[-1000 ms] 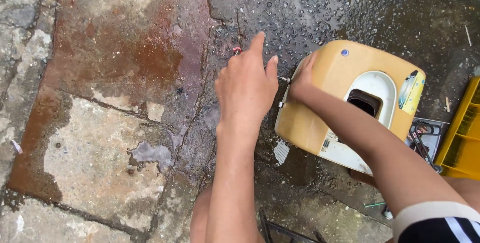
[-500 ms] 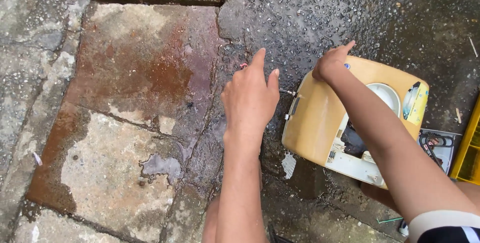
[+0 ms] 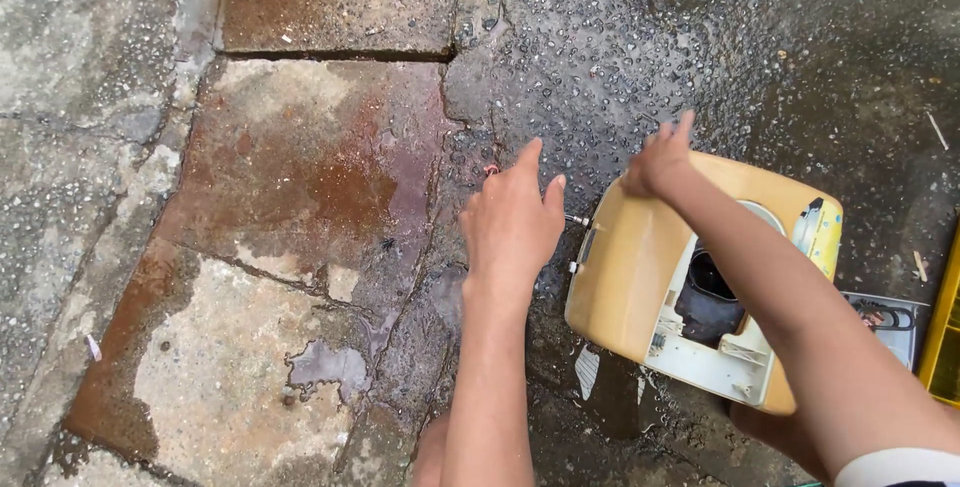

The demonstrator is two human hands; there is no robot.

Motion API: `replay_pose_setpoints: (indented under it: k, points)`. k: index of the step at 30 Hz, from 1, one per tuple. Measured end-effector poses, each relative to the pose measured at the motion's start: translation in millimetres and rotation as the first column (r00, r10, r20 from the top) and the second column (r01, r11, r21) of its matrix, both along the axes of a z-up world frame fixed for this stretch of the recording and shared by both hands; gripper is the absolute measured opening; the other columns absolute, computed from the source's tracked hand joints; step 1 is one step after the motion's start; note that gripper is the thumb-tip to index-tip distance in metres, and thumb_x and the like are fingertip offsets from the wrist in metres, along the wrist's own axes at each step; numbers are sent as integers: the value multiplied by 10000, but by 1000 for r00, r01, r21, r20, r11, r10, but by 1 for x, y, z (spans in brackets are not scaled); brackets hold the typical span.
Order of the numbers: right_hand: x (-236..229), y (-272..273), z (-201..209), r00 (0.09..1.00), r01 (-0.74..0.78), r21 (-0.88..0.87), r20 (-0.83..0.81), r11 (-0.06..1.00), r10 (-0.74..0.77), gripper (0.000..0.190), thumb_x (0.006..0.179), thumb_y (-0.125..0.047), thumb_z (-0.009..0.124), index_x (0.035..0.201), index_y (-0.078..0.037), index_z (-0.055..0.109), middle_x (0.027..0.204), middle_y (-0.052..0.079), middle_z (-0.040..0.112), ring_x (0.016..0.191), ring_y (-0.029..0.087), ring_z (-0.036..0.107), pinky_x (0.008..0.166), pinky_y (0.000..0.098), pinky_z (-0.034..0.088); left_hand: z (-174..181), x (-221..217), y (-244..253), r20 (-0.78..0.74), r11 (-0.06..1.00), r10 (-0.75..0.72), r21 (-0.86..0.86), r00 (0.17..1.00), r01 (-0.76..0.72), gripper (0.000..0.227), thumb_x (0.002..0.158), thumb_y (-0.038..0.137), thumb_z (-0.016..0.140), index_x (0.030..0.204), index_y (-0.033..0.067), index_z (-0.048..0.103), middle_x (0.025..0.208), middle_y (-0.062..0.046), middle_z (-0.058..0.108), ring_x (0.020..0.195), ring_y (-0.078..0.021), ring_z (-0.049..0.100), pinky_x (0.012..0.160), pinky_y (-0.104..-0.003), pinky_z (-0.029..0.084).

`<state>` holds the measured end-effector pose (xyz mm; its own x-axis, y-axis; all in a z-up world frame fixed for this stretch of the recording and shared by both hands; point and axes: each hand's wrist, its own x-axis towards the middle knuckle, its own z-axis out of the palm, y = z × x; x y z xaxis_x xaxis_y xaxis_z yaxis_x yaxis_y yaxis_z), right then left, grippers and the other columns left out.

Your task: Cleaning and reinstalling a heating element and gasket into a portable water heater tank.

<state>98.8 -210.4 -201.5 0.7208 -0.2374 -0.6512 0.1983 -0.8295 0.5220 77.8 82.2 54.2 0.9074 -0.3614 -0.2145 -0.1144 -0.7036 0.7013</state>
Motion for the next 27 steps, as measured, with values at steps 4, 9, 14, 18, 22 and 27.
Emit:
replay_pose_setpoints:
  k: [4, 9, 14, 18, 22, 27]
  points:
    - [5, -35, -6, 878, 311, 213, 308, 926, -365, 712, 981, -632, 273, 1495, -230, 557, 1508, 102, 573, 1413, 345, 487, 1144, 715, 225, 4, 7, -7, -19, 1000, -11, 14, 1000, 12, 521, 963, 217, 622, 1449, 39, 562, 1234, -245, 711, 1129, -499, 671, 915, -694, 485]
    - [-104, 131, 124, 987, -118, 200, -86, 973, 138, 619, 1036, -514, 228, 1534, -221, 449, 1615, 76, 382, 1551, 331, 197, 1189, 722, 1, -6, 14, -20, -33, 999, -44, 22, 999, 44, 531, 969, 230, 608, 1463, 44, 552, 1266, -231, 702, 1154, -488, 661, 925, -693, 484]
    - [-142, 129, 46, 871, -332, 429, -202, 840, 448, 709, 1056, -646, 182, 1588, -209, 352, 1653, 156, 284, 1570, 361, 130, 1244, 614, -118, -10, 12, -33, -64, 986, -44, 160, 997, 54, 563, 1014, 372, 544, 1546, 222, 436, 1368, -124, 645, 1215, -417, 612, 981, -660, 467]
    - [-65, 31, 40, 951, -254, 286, 250, 924, 184, 673, 984, -691, 205, 1256, -275, 660, 1405, 21, 580, 1418, 253, 383, 1196, 539, 188, -6, -3, -39, -11, 987, -121, 101, 993, 122, 538, 980, 249, 593, 1472, 36, 541, 1287, -225, 697, 1181, -476, 654, 917, -676, 515]
    - [-41, -28, 61, 723, 440, 362, 400, 822, -563, 795, 1013, -717, 81, 1527, -283, 503, 1716, 125, 251, 1599, 383, 90, 1203, 700, -21, -17, -10, -53, -5, 975, -179, 133, 984, 178, 546, 977, 262, 597, 1476, 47, 543, 1289, -215, 699, 1181, -470, 659, 903, -680, 521]
    - [-84, 4, 75, 851, 52, 417, 457, 908, -258, 703, 1028, -622, 254, 1617, -242, 311, 1694, 129, 252, 1581, 327, 171, 1254, 612, 62, -23, -7, -73, -15, 960, -239, 149, 971, 239, 553, 993, 268, 571, 1497, 44, 524, 1322, -217, 681, 1203, -462, 647, 901, -663, 536]
